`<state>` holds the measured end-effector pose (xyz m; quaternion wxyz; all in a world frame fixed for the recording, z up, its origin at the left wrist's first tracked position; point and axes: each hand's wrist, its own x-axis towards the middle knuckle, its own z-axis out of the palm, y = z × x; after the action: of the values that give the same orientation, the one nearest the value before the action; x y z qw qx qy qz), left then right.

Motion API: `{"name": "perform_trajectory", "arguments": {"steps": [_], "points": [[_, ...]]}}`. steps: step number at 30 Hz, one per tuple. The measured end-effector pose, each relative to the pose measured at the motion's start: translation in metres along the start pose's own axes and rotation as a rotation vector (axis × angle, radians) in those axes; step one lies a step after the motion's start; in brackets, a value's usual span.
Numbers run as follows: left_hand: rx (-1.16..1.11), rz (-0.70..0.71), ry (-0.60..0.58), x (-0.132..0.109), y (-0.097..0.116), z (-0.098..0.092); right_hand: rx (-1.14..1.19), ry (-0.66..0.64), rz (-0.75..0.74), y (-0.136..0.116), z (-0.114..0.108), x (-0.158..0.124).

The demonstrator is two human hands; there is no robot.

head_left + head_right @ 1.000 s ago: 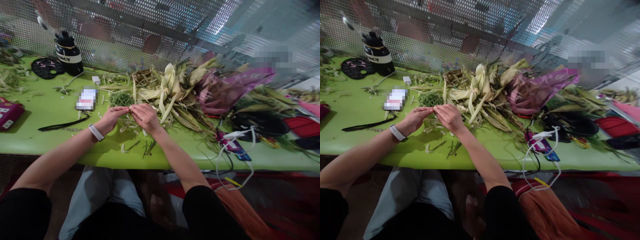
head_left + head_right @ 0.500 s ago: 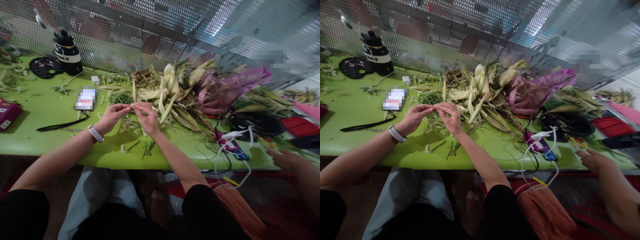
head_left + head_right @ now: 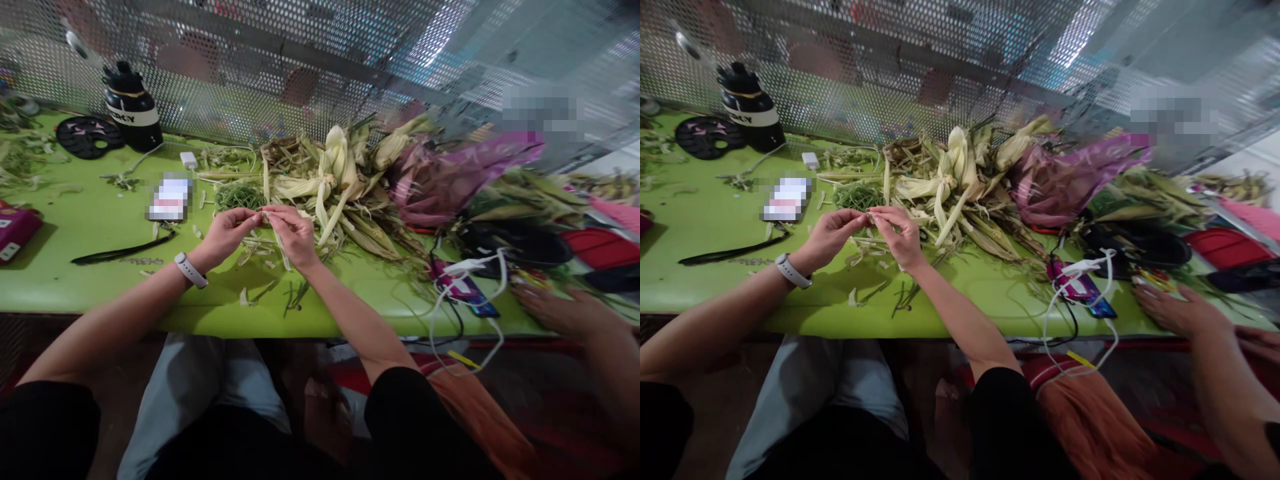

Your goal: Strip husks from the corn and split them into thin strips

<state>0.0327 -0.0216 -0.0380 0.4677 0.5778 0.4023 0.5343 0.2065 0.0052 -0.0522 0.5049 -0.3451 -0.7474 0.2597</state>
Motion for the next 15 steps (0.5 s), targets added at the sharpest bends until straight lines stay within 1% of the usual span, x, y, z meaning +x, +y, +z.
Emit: {"name": "perform_trajectory", "arguments": {"steps": [4, 8, 11, 15], "points": [[0.030, 0.036, -0.011, 0.0000, -0.0013, 0.0003, 0.005, 0.066, -0.005, -0.0012, 0.0026, 0.0014], [0.027, 0.049, 0.005, 0.0008, -0.0026, 0.0003, -0.004, 0.120, -0.076, 0.0011, 0.0049, 0.0016], [-0.014, 0.001, -0.003, -0.0001, 0.0000, 0.0014, -0.029, 0.152, -0.107, 0.0019, 0.0050, 0.0016], [-0.027, -0.087, -0.015, -0.0018, 0.0054, 0.0033, -0.151, 0.146, -0.164, 0.0002, 0.0035, 0.0021]]}}
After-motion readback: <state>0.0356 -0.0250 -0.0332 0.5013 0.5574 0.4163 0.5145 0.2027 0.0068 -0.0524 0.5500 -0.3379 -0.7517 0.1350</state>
